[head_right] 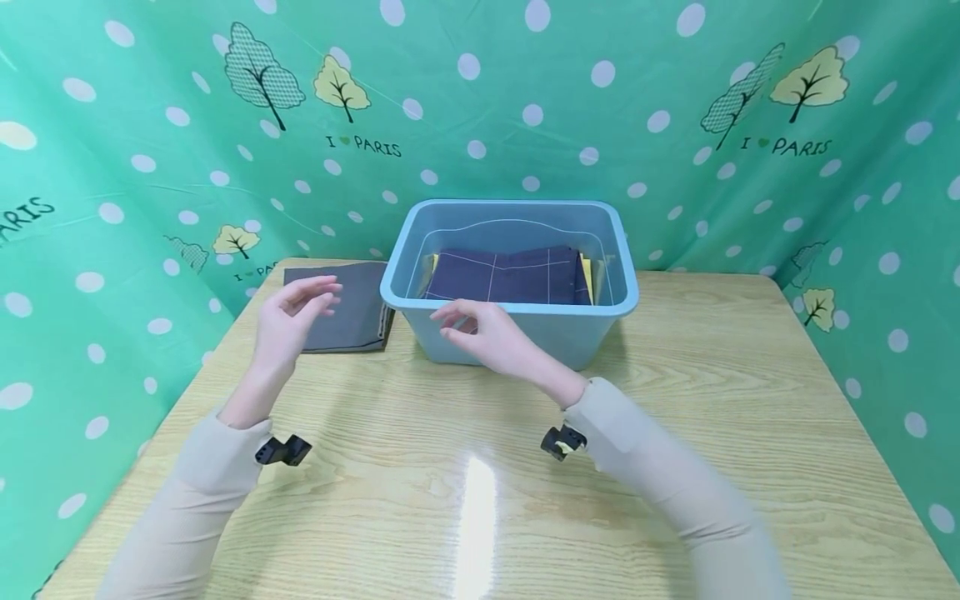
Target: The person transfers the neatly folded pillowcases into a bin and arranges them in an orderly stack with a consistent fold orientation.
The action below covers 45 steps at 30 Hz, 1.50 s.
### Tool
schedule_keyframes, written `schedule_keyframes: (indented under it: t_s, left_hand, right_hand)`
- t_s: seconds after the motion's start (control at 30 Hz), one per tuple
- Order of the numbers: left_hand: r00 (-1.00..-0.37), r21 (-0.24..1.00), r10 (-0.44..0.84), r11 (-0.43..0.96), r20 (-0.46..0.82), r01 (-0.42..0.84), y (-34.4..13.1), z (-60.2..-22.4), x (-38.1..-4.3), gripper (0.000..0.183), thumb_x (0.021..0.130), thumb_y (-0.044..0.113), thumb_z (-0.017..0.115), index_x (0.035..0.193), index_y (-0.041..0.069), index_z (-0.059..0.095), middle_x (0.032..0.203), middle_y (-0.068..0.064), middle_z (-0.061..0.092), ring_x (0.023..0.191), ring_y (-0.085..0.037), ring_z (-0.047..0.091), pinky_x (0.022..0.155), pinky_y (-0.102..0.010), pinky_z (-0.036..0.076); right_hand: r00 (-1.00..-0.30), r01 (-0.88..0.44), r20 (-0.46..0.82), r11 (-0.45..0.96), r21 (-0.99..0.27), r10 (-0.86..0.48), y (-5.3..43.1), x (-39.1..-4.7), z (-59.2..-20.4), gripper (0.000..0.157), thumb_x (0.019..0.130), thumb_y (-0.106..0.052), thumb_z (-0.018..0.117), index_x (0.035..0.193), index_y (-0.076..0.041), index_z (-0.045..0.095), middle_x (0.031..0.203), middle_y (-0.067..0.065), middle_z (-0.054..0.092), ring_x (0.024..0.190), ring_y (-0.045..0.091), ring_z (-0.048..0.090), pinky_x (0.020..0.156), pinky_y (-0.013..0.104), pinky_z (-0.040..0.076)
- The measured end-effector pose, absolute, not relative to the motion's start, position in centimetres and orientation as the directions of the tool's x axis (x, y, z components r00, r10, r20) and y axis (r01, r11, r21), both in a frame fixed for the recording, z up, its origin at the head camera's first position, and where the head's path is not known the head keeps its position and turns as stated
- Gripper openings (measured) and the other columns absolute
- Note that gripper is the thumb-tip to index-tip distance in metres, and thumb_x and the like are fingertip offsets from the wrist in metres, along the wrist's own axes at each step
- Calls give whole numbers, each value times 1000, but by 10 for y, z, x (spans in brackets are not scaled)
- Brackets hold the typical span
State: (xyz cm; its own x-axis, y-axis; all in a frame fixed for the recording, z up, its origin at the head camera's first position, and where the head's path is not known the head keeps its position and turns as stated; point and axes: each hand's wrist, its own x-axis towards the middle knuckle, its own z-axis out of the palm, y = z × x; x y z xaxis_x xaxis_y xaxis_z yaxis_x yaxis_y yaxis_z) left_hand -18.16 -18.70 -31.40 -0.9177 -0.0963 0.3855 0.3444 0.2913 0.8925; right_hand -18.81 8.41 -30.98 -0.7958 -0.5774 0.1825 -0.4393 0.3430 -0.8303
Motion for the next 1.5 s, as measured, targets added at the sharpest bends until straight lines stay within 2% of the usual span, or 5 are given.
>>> schedule_keyframes:
  t_s: [0.37, 0.83, 1.17, 1.37, 1.5]
  left_hand:
    - [-933, 919, -165, 290, 321, 265, -203, -322, -181, 28, 88, 10, 54, 112, -3, 57, 99, -6, 62, 83, -7, 59, 72, -18, 47]
    - [-932, 952, -287, 272, 221, 142, -229, -341, -192, 25, 88, 7, 51, 111, 0, 59, 90, 8, 61, 80, -5, 58, 69, -17, 48]
    - [-939, 973, -274, 154, 210, 172, -275, -389, -215, 26, 85, 10, 58, 110, 4, 61, 98, -5, 65, 82, -12, 61, 65, -16, 48]
    - [-929, 964, -337, 256, 151, 63, -268, -373, -202, 30, 89, 12, 50, 115, -3, 55, 87, 9, 63, 79, -6, 60, 67, -15, 48]
    - [-919, 977, -383, 212, 87, 4, -269, -370, -198, 31, 88, 5, 49, 116, -7, 52, 77, 17, 60, 72, -1, 59, 65, -13, 48]
  right_hand:
    - [-794, -381, 121, 333, -863, -596, 65, -190, -338, 28, 87, -12, 52, 113, -1, 58, 100, 12, 61, 77, 17, 59, 65, 27, 48]
    - [-814, -318, 95, 304, -898, -573, 44, -198, -371, 30, 88, -12, 52, 114, 1, 56, 103, 13, 60, 84, 21, 59, 73, 25, 48]
    - [-822, -279, 84, 269, -922, -564, 23, -203, -391, 33, 85, -4, 48, 116, 5, 53, 106, 21, 58, 91, 24, 57, 75, 24, 47]
    - [-837, -245, 67, 263, -933, -543, 10, -209, -404, 34, 83, -3, 48, 115, 7, 53, 100, 23, 59, 84, 25, 59, 70, 24, 48]
    - [-856, -208, 30, 289, -934, -517, 3, -210, -410, 35, 83, -4, 48, 117, 3, 53, 100, 17, 61, 86, 22, 58, 71, 22, 48]
